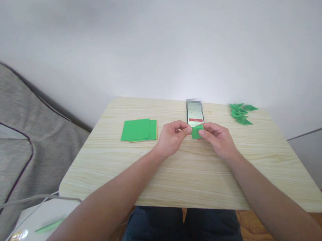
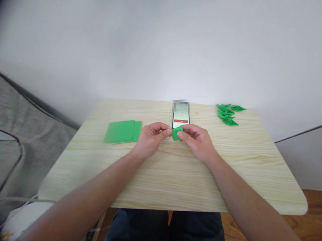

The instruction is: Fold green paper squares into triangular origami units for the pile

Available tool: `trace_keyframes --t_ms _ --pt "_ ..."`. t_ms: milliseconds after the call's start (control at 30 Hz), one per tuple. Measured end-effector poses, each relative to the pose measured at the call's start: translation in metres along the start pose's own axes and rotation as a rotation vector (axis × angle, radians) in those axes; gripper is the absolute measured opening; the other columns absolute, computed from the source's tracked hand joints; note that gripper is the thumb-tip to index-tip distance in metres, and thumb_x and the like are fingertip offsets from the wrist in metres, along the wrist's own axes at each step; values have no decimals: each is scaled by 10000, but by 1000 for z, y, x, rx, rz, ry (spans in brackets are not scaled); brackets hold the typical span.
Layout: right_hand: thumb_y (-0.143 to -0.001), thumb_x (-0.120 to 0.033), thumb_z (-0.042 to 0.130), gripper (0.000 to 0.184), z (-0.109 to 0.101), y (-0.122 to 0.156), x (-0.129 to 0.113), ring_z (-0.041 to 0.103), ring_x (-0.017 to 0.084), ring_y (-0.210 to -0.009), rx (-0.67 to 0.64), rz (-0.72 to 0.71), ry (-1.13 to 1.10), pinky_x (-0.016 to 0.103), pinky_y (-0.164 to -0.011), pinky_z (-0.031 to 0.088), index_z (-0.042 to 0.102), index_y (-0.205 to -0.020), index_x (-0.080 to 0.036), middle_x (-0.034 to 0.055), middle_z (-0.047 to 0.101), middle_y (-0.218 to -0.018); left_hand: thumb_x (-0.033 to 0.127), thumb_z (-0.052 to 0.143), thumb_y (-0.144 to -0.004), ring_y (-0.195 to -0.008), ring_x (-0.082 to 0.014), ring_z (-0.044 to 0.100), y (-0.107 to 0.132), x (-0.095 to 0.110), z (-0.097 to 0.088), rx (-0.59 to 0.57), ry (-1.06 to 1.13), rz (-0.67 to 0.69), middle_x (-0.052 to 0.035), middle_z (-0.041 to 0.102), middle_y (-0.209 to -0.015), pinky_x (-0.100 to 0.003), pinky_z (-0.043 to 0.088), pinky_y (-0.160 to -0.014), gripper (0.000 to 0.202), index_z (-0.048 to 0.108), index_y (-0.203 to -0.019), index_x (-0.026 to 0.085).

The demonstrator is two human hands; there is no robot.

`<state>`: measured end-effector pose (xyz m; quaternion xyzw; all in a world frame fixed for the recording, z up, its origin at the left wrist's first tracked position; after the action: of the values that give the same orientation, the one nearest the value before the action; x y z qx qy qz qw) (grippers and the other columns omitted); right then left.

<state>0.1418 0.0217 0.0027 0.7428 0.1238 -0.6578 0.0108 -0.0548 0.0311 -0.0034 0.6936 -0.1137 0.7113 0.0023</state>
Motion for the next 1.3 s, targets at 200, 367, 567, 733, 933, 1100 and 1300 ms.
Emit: trace_keyframes --t_ms 200,367,567,733,933,1100,1300 --pt "-859 -438 781 192 -5 -1 1 636 181 -725 111 -93 112 325 -689 504 776 -829 -248 11 731 -797 373 737 -861 -753 -163 623 3 5 1 -2 -136 41 -33 746 -815 -304 468 -725 198 752 -827 178" --pt "-890 -402 754 183 -4 1 -5 644 185 -768 83 -160 237 327 -735 495 765 -814 -236 14 723 -804 318 763 -832 -762 -158 597 5 11 1 -16 -212 92 -33 739 -821 -298 442 -713 135 775 -851 184" --pt "-869 -444 770 214 -4 1 -2 680 193 -773 0 -27 189 321 -729 509 791 -898 -232 25 772 -845 366 754 -849 -724 -153 589 2 2 -1 11 -110 78 -39 722 -801 -298 446 -685 194 763 -857 172" --pt "-902 -449 728 243 -6 0 -2 678 191 -752 -34 -44 283 317 -723 494 800 -830 -228 23 765 -780 379 775 -819 -716 -150 610 -3 -6 -2 56 -20 31 -37 727 -797 -294 479 -704 215 754 -842 167" --pt "-849 -454 782 244 -4 1 3 661 193 -754 -22 -7 199 323 -706 498 796 -948 -231 28 768 -844 383 770 -830 -735 -152 622 -2 -5 -1 28 -27 30 -36 735 -809 -292 485 -724 218 757 -852 167" --pt "-867 -412 759 204 -2 1 5 617 174 -740 -35 -34 241 311 -693 472 758 -895 -210 16 725 -827 378 771 -826 -742 -161 633 0 -2 1 -20 -36 23 -45 755 -831 -294 484 -715 218 770 -873 166" --pt "-872 -398 740 193 -3 -1 3 613 174 -741 -11 -55 301 303 -691 461 749 -886 -205 4 708 -795 320 771 -810 -733 -145 623 2 5 0 36 -99 20 -30 746 -812 -277 458 -698 162 761 -872 170"
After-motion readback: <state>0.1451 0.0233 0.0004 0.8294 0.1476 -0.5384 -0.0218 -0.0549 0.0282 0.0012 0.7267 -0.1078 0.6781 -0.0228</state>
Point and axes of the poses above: each hand's wrist, its own y-axis away from the middle knuckle, its own z-axis out of the palm, x = y × z, the point moved 1 cm from there along -y, towards the middle knuckle
